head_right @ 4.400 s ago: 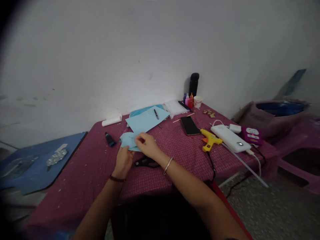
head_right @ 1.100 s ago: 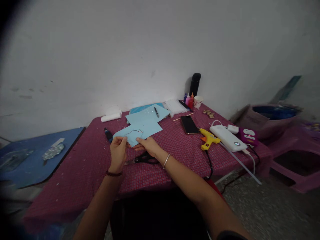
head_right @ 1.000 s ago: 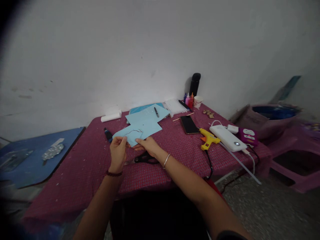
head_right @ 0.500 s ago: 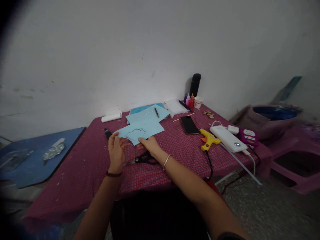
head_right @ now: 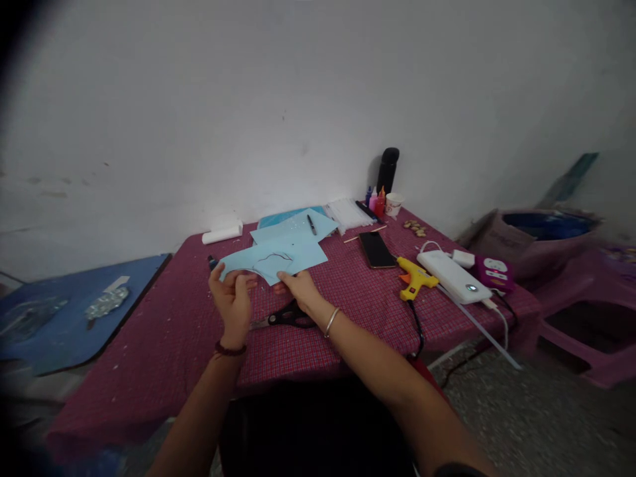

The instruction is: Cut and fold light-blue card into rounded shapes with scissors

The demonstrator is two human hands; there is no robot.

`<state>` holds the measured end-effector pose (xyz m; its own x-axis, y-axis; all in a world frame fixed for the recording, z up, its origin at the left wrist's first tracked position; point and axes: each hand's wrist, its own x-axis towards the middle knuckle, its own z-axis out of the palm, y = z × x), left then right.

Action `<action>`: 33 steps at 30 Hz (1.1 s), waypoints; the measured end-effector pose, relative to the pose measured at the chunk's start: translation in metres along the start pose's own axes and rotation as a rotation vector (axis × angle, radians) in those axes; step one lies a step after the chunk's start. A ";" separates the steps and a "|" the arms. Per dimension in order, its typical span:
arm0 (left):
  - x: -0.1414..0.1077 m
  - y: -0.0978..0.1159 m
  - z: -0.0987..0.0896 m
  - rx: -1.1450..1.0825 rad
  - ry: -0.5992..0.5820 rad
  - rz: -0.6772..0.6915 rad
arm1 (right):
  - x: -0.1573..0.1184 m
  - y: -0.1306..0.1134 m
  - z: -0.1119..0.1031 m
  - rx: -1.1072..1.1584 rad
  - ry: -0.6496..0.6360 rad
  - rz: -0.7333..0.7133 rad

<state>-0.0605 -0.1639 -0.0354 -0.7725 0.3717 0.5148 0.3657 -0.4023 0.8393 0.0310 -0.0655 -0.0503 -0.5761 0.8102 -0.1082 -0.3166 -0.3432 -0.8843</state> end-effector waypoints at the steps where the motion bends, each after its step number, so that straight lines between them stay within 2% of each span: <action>1: -0.002 0.000 0.000 -0.003 -0.021 -0.023 | 0.001 0.000 -0.001 0.010 0.004 -0.004; 6: 0.000 -0.006 0.002 -0.102 -0.324 -0.427 | 0.003 -0.001 -0.004 0.045 -0.019 -0.018; 9: 0.001 -0.006 0.008 -0.242 -0.456 -0.549 | 0.000 0.000 -0.003 0.043 -0.058 -0.027; 11: -0.001 -0.006 0.012 -0.401 -0.487 -0.636 | -0.002 0.003 -0.001 0.018 -0.081 -0.041; 14: -0.006 -0.006 0.017 -0.518 -0.420 -0.684 | -0.005 0.006 0.003 -0.054 -0.106 -0.065; 22: -0.006 -0.014 0.017 -0.494 -0.202 -0.610 | -0.009 0.007 0.005 -0.216 -0.097 -0.037; 33: -0.002 -0.012 0.016 -0.501 -0.084 -0.546 | -0.011 0.008 0.004 -0.237 -0.164 -0.047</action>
<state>-0.0554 -0.1462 -0.0435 -0.7271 0.6823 0.0753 -0.3547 -0.4674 0.8097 0.0317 -0.0786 -0.0547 -0.6849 0.7286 -0.0067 -0.1719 -0.1705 -0.9702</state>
